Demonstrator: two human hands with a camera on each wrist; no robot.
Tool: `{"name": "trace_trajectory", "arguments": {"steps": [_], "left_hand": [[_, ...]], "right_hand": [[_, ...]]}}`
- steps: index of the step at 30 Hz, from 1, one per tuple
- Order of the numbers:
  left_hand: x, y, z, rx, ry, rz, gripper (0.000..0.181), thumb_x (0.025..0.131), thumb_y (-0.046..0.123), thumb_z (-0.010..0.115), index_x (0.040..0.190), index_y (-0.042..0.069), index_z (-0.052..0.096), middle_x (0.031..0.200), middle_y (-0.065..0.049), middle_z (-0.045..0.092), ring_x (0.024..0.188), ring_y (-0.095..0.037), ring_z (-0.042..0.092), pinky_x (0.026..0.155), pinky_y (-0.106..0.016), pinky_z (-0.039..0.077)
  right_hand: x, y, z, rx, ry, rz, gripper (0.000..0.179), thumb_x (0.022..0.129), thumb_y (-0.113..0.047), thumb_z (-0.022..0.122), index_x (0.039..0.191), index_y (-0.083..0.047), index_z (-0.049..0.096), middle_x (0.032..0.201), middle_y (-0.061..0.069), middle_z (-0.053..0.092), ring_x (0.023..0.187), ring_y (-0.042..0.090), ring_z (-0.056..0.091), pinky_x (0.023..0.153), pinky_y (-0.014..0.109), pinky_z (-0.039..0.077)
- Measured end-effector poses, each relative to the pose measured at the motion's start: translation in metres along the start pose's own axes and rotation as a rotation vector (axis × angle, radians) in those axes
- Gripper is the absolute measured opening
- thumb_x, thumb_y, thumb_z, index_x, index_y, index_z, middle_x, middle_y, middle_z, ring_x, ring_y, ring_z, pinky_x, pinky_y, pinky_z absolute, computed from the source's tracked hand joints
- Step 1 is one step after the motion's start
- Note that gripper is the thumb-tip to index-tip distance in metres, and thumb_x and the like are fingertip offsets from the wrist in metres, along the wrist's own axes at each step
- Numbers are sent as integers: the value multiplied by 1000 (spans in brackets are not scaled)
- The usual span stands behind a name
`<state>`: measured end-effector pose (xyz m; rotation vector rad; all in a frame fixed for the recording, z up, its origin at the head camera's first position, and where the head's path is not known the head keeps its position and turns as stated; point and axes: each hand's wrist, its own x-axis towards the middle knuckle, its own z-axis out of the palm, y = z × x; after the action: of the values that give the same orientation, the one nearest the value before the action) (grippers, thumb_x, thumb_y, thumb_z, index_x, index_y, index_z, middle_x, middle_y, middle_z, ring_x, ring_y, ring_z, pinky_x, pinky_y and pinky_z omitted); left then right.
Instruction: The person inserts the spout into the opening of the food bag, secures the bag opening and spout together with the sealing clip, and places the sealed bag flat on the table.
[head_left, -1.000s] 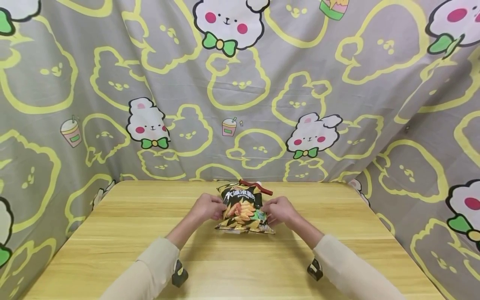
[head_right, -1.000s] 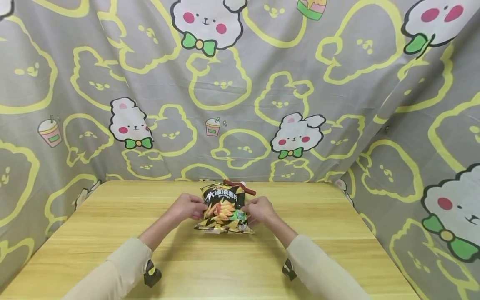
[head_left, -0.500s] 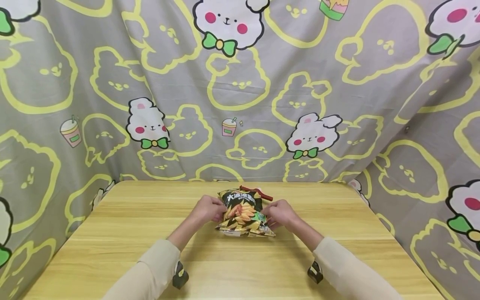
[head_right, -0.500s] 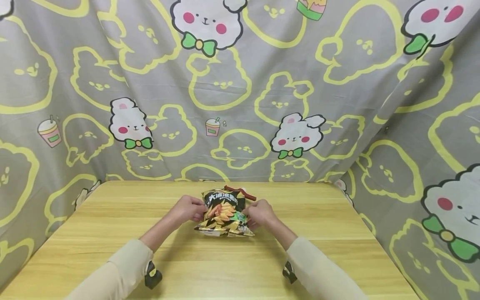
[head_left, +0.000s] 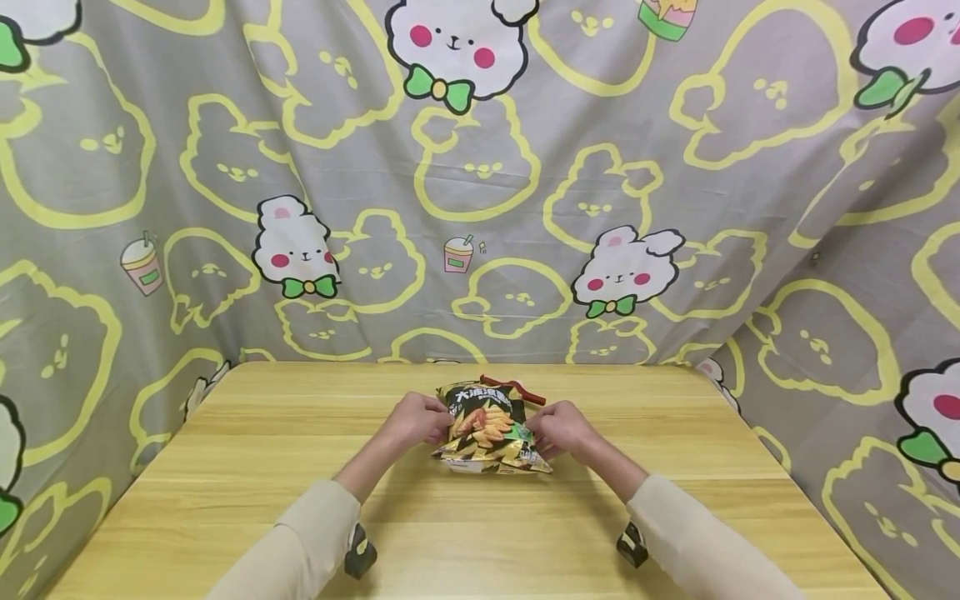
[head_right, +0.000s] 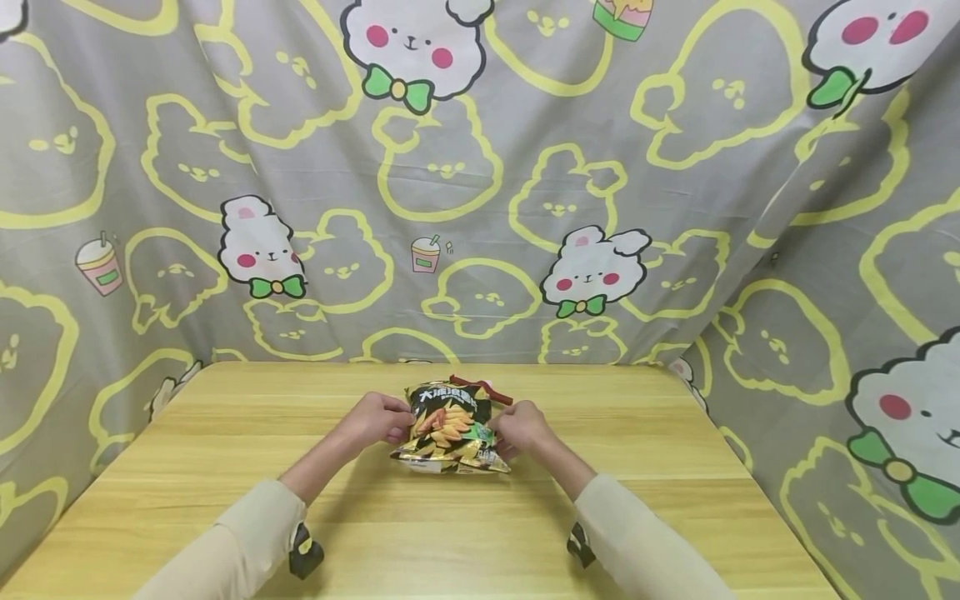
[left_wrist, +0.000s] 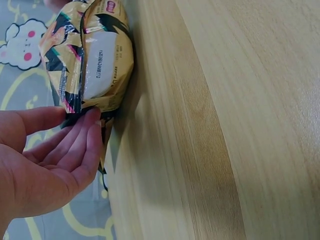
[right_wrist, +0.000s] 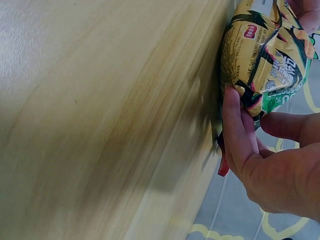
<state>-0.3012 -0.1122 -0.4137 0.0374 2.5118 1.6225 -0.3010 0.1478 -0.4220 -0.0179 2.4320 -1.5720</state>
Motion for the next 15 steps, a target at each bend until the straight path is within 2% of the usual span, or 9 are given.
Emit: {"name": "trace_trajectory", "arguments": {"steps": [9, 15], "left_hand": [[-1, 0, -2, 10, -14, 0, 12, 93, 2, 66, 96, -6, 74, 79, -14, 71, 68, -17, 66, 67, -35, 61], [-3, 3, -8, 28, -1, 7, 20, 95, 5, 63, 106, -8, 73, 89, -17, 75, 75, -27, 74, 71, -38, 62]], "right_hand": [[1, -2, -1, -8, -42, 11, 25, 97, -10, 58, 110, 9, 68, 80, 14, 63, 68, 22, 64, 66, 39, 62], [-1, -5, -5, -45, -47, 15, 32, 98, -9, 57, 122, 12, 63, 90, 19, 66, 74, 26, 68, 69, 42, 63]]}}
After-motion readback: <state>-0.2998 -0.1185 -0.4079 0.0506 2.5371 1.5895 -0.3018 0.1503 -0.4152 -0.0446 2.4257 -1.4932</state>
